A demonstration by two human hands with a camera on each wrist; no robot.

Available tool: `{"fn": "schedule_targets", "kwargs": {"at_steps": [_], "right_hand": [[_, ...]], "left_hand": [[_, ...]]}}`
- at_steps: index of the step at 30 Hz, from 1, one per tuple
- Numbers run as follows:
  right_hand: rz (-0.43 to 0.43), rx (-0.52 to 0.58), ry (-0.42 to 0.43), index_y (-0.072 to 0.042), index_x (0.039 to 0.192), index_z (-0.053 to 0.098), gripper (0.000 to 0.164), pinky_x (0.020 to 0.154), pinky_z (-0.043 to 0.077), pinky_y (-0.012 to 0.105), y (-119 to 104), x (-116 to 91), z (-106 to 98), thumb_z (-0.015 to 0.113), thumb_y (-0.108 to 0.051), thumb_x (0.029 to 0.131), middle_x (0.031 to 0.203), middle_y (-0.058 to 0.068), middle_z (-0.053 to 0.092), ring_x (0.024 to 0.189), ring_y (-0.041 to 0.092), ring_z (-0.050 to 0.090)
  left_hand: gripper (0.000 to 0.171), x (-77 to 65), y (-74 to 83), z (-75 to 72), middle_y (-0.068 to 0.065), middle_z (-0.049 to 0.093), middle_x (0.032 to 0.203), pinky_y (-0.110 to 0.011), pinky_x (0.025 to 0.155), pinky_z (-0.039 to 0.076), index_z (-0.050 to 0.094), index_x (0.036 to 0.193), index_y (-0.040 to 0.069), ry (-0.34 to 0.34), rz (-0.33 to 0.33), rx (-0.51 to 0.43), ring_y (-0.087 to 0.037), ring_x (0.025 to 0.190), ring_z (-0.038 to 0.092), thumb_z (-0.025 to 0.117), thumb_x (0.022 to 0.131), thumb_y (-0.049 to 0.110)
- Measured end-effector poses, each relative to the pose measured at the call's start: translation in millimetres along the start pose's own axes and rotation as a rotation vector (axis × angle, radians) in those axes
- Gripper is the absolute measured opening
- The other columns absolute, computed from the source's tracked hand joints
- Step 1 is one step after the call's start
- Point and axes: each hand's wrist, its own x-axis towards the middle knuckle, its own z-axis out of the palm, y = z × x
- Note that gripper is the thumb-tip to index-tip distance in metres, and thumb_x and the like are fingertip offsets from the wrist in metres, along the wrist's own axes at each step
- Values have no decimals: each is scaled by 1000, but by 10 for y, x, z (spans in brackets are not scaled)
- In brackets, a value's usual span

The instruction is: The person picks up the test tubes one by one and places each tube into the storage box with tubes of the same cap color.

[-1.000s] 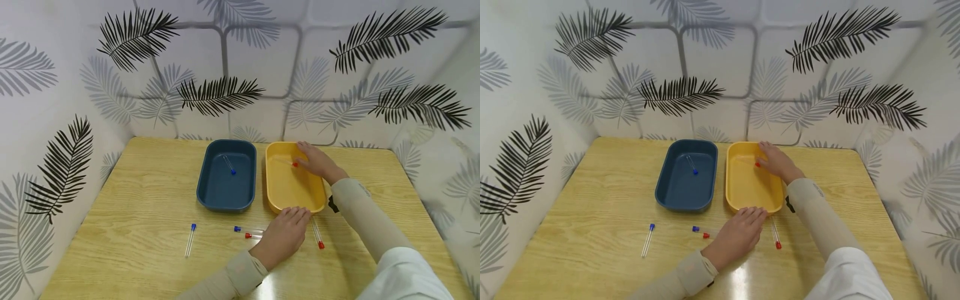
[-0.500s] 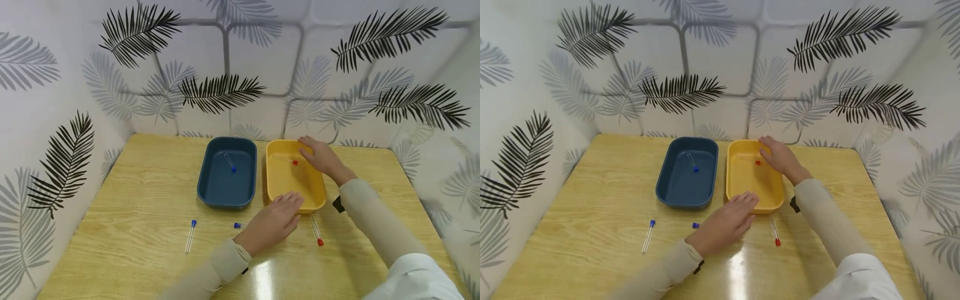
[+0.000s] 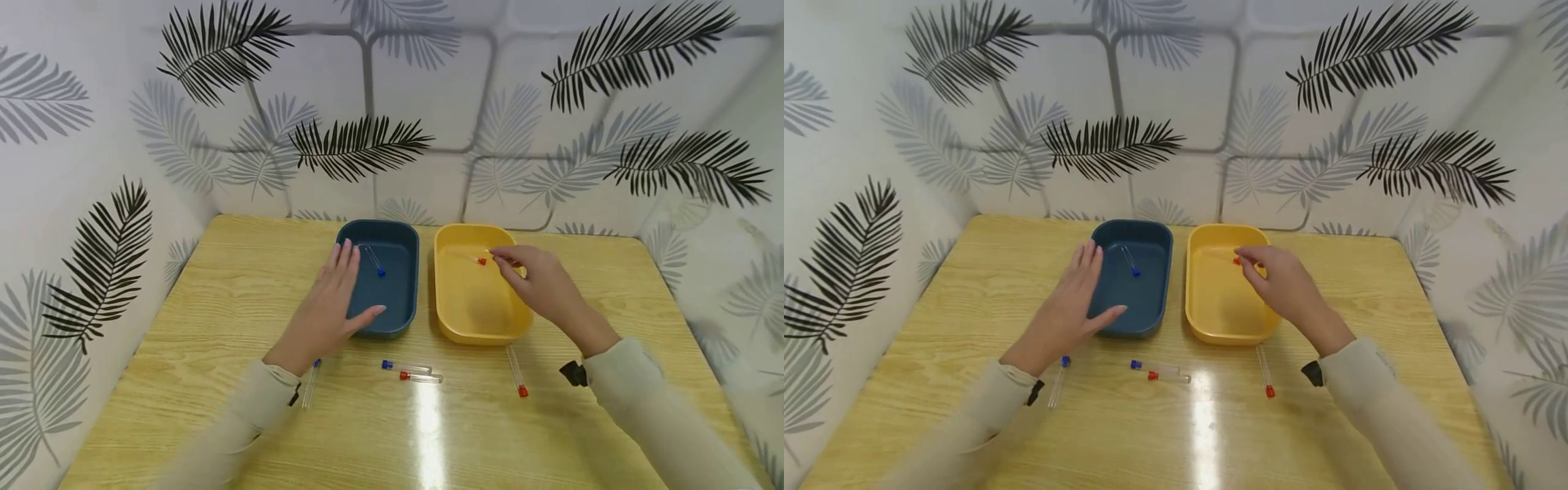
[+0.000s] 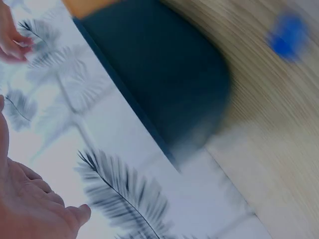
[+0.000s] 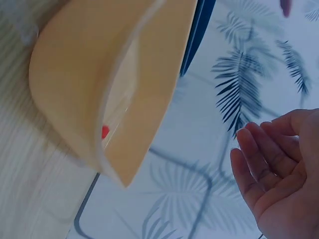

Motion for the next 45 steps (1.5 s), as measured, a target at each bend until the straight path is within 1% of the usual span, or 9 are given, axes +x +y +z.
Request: {"fn": "schedule_targets", "kwargs": {"at_steps": [7,10,13,17,21,25,29,34,45], "right_hand": [[-174,41,34,-8,106,69,20,65,53,30,-381,-256,172,67,-9,85,99,1,68,83,12,61],[-217,82,21,-9,105,68,22,69,53,27,-509,-386,330,68,-7,83,99,-1,67,86,10,61],[-246,101,-13,-11,105,68,23,72,52,26,-604,-516,513,69,-7,82,98,-2,67,87,9,61],[-268,109,-87,-11,106,68,22,74,52,26,-695,-653,720,69,-10,83,98,-2,66,87,10,61],[-217,115,-201,-9,109,67,23,77,52,27,-750,-722,848,67,-15,86,104,-2,65,93,10,61],[-173,88,-296,-8,112,66,26,83,50,31,-745,-717,971,64,-18,89,109,1,63,100,14,59],[-181,63,-320,-9,112,66,24,85,48,30,-732,-693,1114,62,-19,90,109,0,62,102,14,55],[-191,43,-304,-8,109,67,23,85,48,30,-747,-683,1202,64,-17,88,108,1,62,101,16,55],[-78,76,-378,-11,106,68,18,83,48,29,-735,-645,1289,61,-16,90,102,-2,63,95,11,55]], "left_hand": [[107,-189,-478,-53,-6,-20,152,-48,111,12,-8,148,8,-87,-120,60,-25,139,-15,35,80,78],[110,-263,-599,-22,-6,-22,151,-49,111,12,-11,147,9,-132,-154,39,-24,138,-17,39,77,79],[114,-317,-667,37,-7,-21,152,-50,110,12,-12,147,9,-167,-166,25,-26,139,-14,41,75,80],[118,-350,-672,136,-7,-18,152,-51,110,12,-15,146,11,-207,-159,28,-29,140,-6,41,71,83],[119,-335,-639,233,-6,-17,153,-52,110,12,-16,146,13,-219,-143,42,-29,141,-4,38,69,86],[118,-305,-633,298,-8,-13,154,-50,110,13,-15,147,13,-216,-153,56,-27,141,-4,35,69,87],[120,-304,-640,329,-8,-11,154,-49,111,13,-10,148,10,-251,-175,37,-27,141,-4,35,69,87],[119,-315,-621,354,-7,-11,154,-48,111,11,-5,149,7,-298,-192,-1,-27,141,-4,35,70,87],[117,-302,-578,409,-9,-1,155,-48,111,11,-2,149,8,-297,-207,-60,-25,141,-3,38,70,85]]}}
